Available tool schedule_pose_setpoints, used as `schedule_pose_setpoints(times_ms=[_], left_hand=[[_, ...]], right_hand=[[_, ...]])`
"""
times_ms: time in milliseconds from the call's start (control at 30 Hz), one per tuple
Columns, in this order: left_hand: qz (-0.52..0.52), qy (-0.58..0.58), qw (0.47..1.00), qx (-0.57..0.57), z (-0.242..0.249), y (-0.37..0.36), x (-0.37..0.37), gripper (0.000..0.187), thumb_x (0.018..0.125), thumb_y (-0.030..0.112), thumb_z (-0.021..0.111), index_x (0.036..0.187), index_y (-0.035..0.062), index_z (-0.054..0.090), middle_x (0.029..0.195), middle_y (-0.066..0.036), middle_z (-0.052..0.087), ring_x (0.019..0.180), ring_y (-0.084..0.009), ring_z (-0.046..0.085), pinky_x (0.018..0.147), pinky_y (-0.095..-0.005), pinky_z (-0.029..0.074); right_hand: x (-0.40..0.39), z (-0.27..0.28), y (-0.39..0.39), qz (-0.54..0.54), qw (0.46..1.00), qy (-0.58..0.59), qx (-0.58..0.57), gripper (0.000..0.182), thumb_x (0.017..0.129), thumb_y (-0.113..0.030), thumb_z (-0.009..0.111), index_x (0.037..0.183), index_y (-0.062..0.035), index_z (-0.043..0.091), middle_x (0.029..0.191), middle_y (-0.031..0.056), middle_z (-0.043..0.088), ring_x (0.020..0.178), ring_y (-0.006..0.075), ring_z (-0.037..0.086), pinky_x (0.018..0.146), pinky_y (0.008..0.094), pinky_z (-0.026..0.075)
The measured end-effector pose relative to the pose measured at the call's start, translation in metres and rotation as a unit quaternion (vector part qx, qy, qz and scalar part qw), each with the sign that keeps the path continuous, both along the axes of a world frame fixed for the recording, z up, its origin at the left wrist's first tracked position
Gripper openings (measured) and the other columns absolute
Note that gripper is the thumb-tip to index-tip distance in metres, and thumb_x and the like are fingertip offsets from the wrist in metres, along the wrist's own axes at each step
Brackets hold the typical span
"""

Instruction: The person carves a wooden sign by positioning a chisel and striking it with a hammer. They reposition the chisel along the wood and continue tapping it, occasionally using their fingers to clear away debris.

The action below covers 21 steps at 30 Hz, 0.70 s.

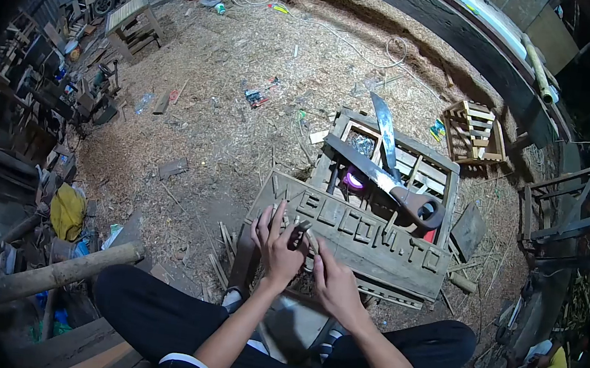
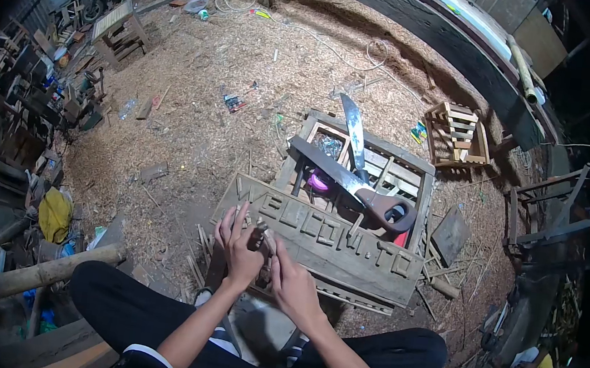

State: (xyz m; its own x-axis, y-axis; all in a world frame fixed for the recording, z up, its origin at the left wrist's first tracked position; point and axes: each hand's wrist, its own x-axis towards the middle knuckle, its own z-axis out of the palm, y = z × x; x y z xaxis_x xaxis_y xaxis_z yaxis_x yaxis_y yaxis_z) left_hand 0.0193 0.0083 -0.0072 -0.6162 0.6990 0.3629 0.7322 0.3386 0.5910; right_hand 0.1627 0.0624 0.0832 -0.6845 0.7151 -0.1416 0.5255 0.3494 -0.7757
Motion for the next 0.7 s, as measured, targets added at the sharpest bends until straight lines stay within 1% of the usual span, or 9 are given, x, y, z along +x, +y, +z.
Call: schedule_pose_setpoints(times_ms=[100,167,333,400,433,500,533,600,700], left_hand=[[0.001,0.003,1.0,0.0,0.0,0.0,-0.002,0.025,0.084,0.029,0.078,0.096,0.007,0.078,0.158,-0.012,0.056,0.147,-0.0387,0.042,0.123,-0.0598,0.022],[-0.004,0.006,1.0,0.007,-0.002,-0.001,-0.001,0.025,0.084,0.03,0.078,0.097,0.0073,0.078,0.158,-0.012,0.056,0.148,-0.0387,0.042,0.123,-0.0601,0.022],[-0.002,0.005,1.0,-0.009,-0.004,-0.002,-0.002,0.021,0.085,0.029,0.078,0.1,0.0143,0.079,0.159,-0.012,0.055,0.148,-0.0382,0.042,0.123,-0.0603,0.023],[-0.003,0.001,1.0,-0.006,-0.006,-0.004,-0.002,0.021,0.085,0.029,0.078,0.101,0.0153,0.079,0.159,-0.011,0.055,0.148,-0.0383,0.042,0.123,-0.0602,0.023],[-0.005,0.0,1.0,0.001,-0.005,-0.003,-0.003,0.02,0.085,0.029,0.078,0.101,0.0164,0.079,0.159,-0.011,0.055,0.148,-0.0384,0.042,0.123,-0.0602,0.022],[-0.004,0.006,1.0,0.002,-0.004,-0.001,-0.002,0.02,0.085,0.029,0.078,0.101,0.0165,0.078,0.159,-0.011,0.055,0.148,-0.0382,0.042,0.123,-0.0599,0.023],[0.0,0.01,1.0,0.002,-0.004,-0.001,-0.002,0.02,0.085,0.029,0.078,0.101,0.0165,0.078,0.159,-0.011,0.055,0.147,-0.0381,0.043,0.122,-0.0597,0.023],[0.002,0.009,1.0,0.0,-0.007,-0.003,-0.004,0.021,0.085,0.029,0.078,0.102,0.0168,0.079,0.159,-0.01,0.055,0.147,-0.0379,0.043,0.122,-0.0598,0.023],[0.001,0.006,1.0,0.004,-0.008,-0.002,-0.001,0.022,0.085,0.029,0.079,0.103,0.0174,0.08,0.159,-0.01,0.055,0.147,-0.0376,0.042,0.122,-0.0599,0.023]], right_hand=[[-0.001,0.005,-0.003,-0.002,0.999,0.014,0.035,0.046,0.109,-0.017,0.054,0.154,-0.0044,0.05,0.088,0.0348,0.068,0.081,0.0538,0.068,0.074,0.0573,0.053],[-0.002,0.005,-0.003,-0.003,1.0,0.011,0.021,0.046,0.109,-0.017,0.054,0.154,-0.0046,0.05,0.088,0.0348,0.068,0.081,0.0538,0.068,0.074,0.0573,0.053],[-0.003,0.003,-0.003,-0.001,1.0,0.021,0.022,0.046,0.109,-0.017,0.054,0.153,-0.0031,0.052,0.087,0.0346,0.068,0.08,0.0539,0.068,0.074,0.0578,0.053],[-0.004,0.004,-0.004,-0.024,0.995,0.093,0.039,0.046,0.109,-0.017,0.054,0.153,-0.0036,0.051,0.087,0.035,0.068,0.08,0.0537,0.068,0.074,0.0583,0.052],[-0.003,0.003,-0.003,-0.025,0.995,0.093,0.04,0.046,0.109,-0.017,0.054,0.153,-0.0036,0.051,0.087,0.035,0.068,0.08,0.0537,0.068,0.074,0.0583,0.052],[-0.001,0.002,0.002,0.023,0.999,-0.042,-0.015,0.051,0.111,-0.02,0.05,0.161,-0.0141,0.041,0.095,0.0313,0.071,0.085,0.0523,0.07,0.076,0.0594,0.055],[-0.003,0.003,0.001,0.024,0.999,-0.04,-0.014,0.051,0.111,-0.02,0.05,0.161,-0.0141,0.041,0.095,0.0313,0.071,0.085,0.0523,0.07,0.076,0.0594,0.055],[-0.006,0.009,-0.003,-0.002,1.0,0.011,0.015,0.047,0.11,-0.018,0.053,0.154,-0.0037,0.05,0.082,0.0344,0.067,0.079,0.0536,0.068,0.074,0.0582,0.052],[-0.006,0.013,-0.001,-0.005,1.0,0.004,-0.005,0.047,0.11,-0.018,0.052,0.155,-0.0038,0.049,0.081,0.0337,0.067,0.079,0.0538,0.067,0.073,0.058,0.052]])
